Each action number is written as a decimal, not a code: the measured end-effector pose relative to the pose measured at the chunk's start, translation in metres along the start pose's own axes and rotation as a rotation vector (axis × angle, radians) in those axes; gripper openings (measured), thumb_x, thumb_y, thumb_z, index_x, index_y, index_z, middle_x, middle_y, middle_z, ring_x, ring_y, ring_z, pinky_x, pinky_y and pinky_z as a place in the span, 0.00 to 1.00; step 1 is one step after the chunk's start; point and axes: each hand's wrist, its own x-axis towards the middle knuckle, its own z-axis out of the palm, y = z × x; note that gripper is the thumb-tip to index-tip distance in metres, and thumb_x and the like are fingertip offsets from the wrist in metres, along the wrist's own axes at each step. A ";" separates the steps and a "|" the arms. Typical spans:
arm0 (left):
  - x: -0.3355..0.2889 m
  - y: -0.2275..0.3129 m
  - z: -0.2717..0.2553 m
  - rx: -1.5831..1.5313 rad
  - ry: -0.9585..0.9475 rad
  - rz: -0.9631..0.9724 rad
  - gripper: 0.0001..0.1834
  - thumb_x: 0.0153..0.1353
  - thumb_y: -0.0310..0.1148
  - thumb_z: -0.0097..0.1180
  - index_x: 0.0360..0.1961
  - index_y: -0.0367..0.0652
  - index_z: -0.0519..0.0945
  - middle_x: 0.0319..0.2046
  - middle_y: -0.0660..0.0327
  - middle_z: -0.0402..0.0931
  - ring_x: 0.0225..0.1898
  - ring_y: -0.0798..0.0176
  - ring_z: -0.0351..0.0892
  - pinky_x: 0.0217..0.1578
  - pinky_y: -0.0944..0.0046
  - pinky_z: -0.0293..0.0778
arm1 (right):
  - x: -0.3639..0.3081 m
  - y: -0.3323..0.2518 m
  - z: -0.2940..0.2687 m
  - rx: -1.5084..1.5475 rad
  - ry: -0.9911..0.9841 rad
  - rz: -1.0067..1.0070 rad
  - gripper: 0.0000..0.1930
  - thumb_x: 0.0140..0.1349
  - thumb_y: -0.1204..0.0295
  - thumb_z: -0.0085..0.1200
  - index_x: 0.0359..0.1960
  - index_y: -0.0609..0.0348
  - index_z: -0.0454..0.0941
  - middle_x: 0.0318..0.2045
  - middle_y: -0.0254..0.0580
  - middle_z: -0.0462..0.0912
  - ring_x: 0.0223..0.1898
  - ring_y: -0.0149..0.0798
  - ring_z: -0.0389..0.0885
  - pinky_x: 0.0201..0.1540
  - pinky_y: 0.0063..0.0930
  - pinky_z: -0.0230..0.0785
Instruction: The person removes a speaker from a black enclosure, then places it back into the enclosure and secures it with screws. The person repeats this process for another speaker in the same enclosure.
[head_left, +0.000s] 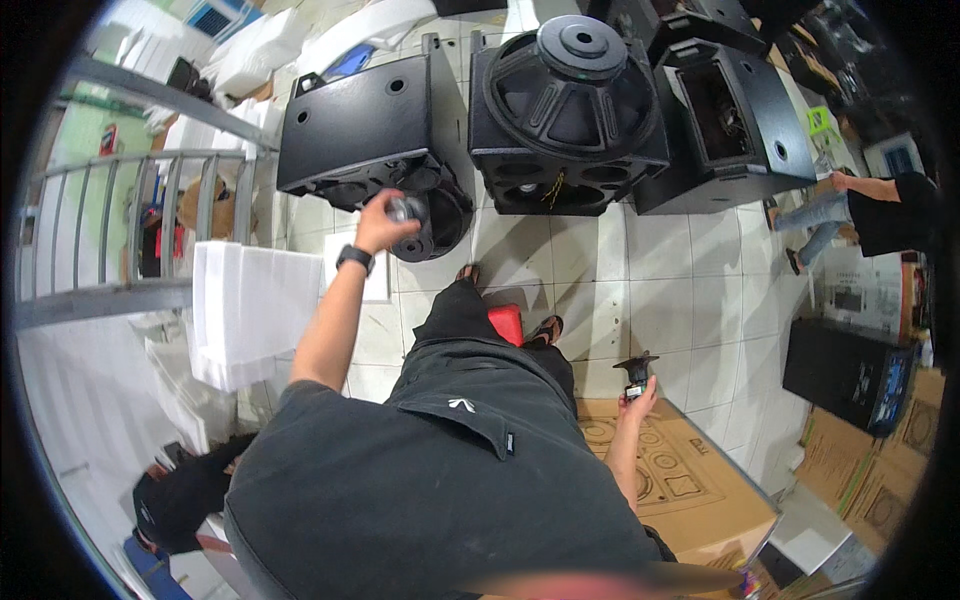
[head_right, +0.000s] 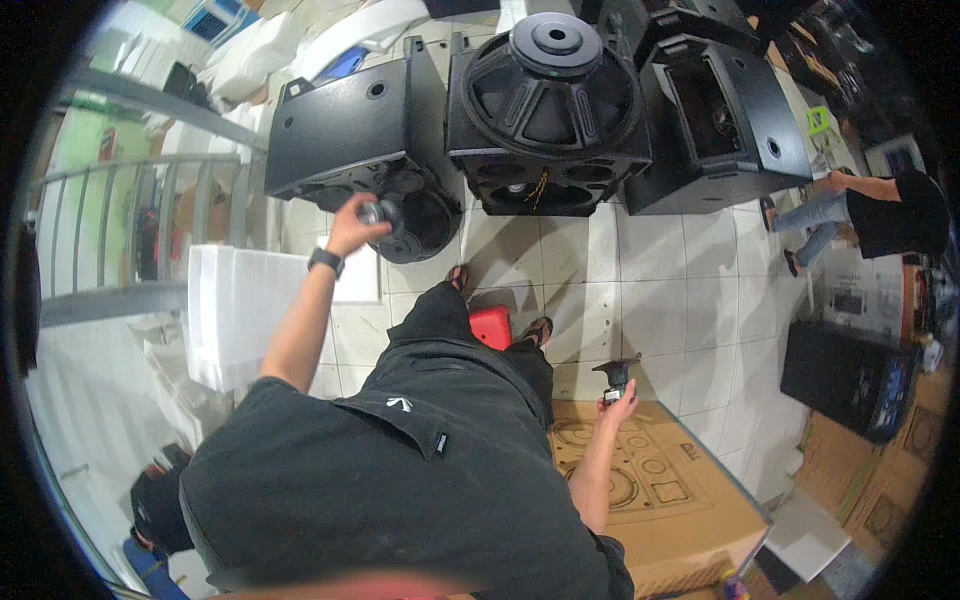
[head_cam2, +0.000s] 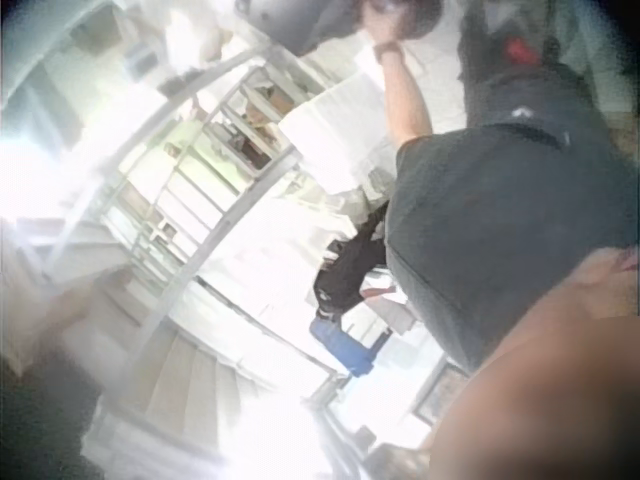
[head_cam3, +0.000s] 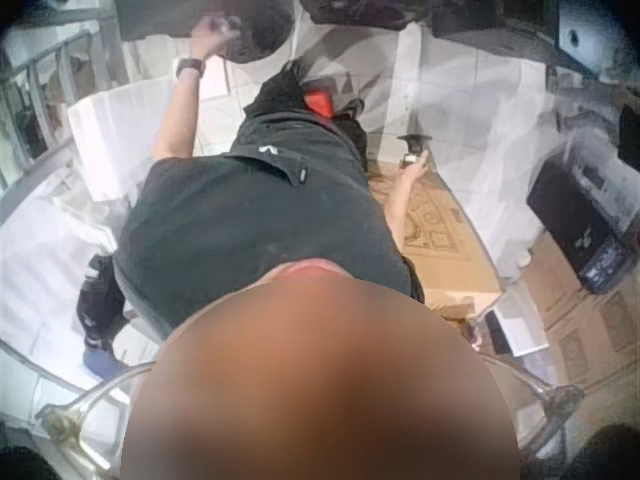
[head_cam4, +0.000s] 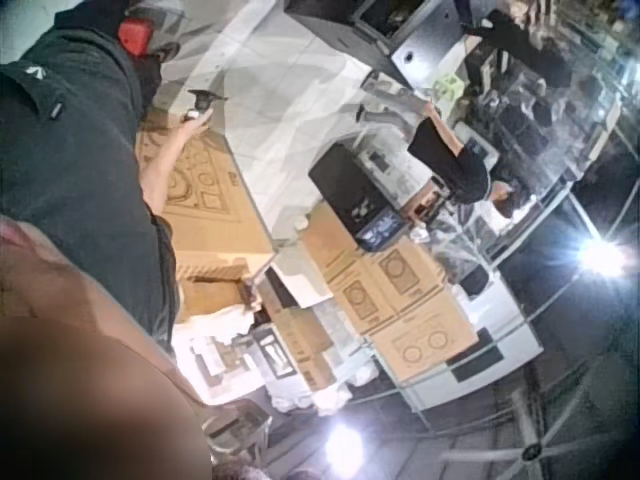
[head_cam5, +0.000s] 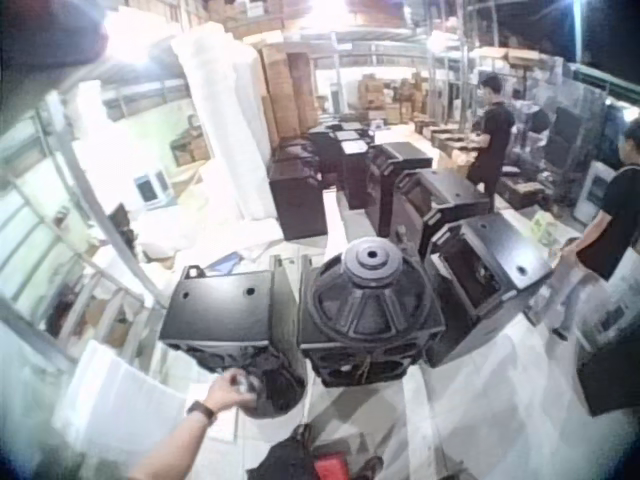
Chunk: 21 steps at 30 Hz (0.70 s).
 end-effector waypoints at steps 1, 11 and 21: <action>0.015 0.008 -0.011 0.086 0.075 0.033 0.38 0.34 0.44 0.73 0.50 0.45 0.78 0.40 0.52 0.82 0.41 0.54 0.83 0.46 0.59 0.78 | 0.006 -0.016 0.008 -0.046 -0.047 -0.014 0.28 0.62 0.43 0.55 0.48 0.52 0.65 0.21 0.37 0.72 0.11 0.33 0.68 0.11 0.24 0.58; 0.190 -0.030 -0.107 0.356 0.129 -0.153 0.40 0.34 0.44 0.72 0.52 0.45 0.73 0.45 0.50 0.81 0.48 0.48 0.82 0.51 0.55 0.76 | -0.078 -0.115 0.226 -0.446 -0.581 -0.447 0.27 0.64 0.55 0.60 0.58 0.53 0.66 0.28 0.37 0.75 0.21 0.29 0.74 0.20 0.20 0.65; 0.258 -0.114 -0.134 0.270 0.050 -0.194 0.36 0.32 0.39 0.72 0.48 0.48 0.75 0.43 0.52 0.81 0.47 0.46 0.82 0.48 0.52 0.78 | -0.271 -0.142 0.615 -0.993 -1.056 -1.461 0.32 0.41 0.54 0.72 0.48 0.54 0.76 0.38 0.44 0.78 0.36 0.50 0.82 0.38 0.41 0.76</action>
